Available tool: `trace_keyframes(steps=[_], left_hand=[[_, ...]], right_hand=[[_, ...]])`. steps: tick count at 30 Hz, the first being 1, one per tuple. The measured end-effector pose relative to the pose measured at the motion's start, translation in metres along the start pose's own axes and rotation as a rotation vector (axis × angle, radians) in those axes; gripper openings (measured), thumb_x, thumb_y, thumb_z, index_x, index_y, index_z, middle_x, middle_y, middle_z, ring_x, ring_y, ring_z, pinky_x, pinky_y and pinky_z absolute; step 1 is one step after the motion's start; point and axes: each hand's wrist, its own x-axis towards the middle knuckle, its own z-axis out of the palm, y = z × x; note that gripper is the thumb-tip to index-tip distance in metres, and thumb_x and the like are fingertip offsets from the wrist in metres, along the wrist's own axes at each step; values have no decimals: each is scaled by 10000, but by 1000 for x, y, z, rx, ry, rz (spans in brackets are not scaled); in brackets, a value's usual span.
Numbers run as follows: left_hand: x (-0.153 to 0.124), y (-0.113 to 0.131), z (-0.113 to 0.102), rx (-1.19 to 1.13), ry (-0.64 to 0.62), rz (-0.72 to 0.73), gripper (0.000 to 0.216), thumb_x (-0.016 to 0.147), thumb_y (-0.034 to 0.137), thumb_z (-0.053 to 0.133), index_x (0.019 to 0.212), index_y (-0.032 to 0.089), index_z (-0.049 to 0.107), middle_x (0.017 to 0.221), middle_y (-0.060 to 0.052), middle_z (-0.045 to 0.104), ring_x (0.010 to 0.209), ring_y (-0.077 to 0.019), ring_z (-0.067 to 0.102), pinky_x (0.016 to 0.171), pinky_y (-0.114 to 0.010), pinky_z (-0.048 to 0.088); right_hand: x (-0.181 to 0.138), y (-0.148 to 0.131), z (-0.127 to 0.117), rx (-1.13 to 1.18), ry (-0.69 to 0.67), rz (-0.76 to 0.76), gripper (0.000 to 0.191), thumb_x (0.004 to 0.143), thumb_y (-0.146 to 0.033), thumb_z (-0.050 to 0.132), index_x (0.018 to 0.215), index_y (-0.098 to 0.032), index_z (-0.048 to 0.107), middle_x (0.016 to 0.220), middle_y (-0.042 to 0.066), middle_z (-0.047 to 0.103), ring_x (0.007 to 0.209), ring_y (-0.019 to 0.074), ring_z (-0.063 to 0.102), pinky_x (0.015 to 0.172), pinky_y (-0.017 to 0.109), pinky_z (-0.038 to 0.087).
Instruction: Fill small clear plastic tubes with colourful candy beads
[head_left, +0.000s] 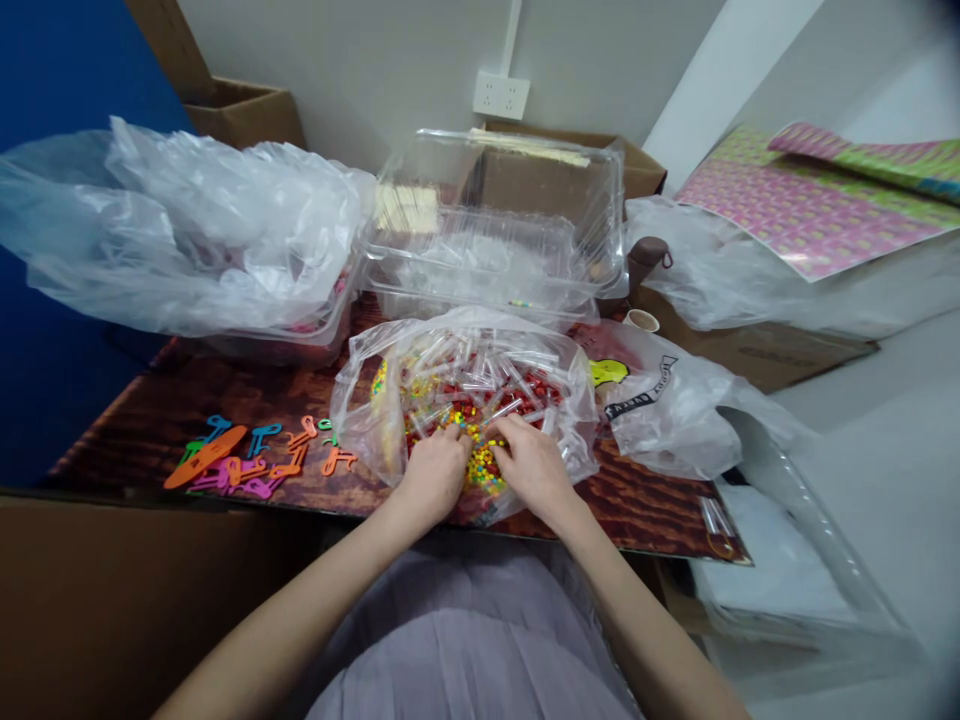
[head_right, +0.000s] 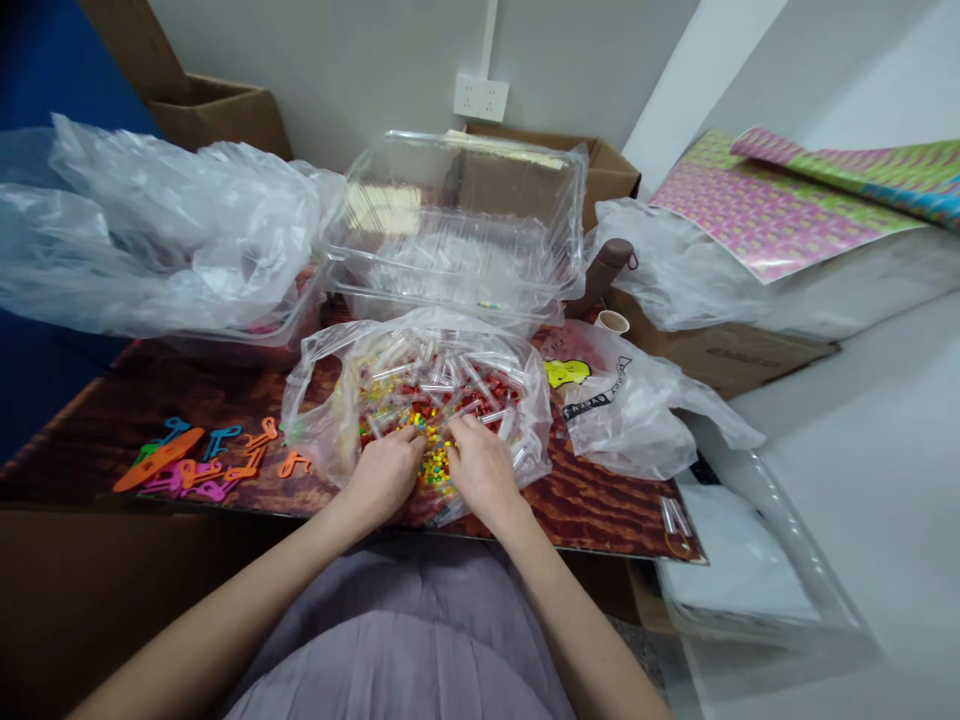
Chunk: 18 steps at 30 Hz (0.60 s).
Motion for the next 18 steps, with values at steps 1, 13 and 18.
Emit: trace_keyframes(steps=[1,13,18], left_hand=[[2,0,2,-26,15,-8,258,871,85,384,977,135,615,944,-109,606,841,-220,617,697,-314,480],[-1,-21,-7,-964,51,-144,179,812,240,532,886,146,665,783,-27,676,679,-136,585,627,-243,439],[-5,-25,-8,-1426,-173,-341,428,757,322,602,1123,101,603,495,50,507,424,-68,420,412,-175,268]], right_hand=[[0,1,0,27,17,4,187,795,-75,511,915,-186,601,941,23,614,867,153,575,759,268,388],[-12,-2,-11,-239,-19,-67,161,816,-63,500,844,-164,622,891,79,616,914,225,511,777,329,396],[-8,-11,0,-396,-88,-102,194,798,-44,486,871,-115,651,917,138,622,920,271,519,746,357,408]])
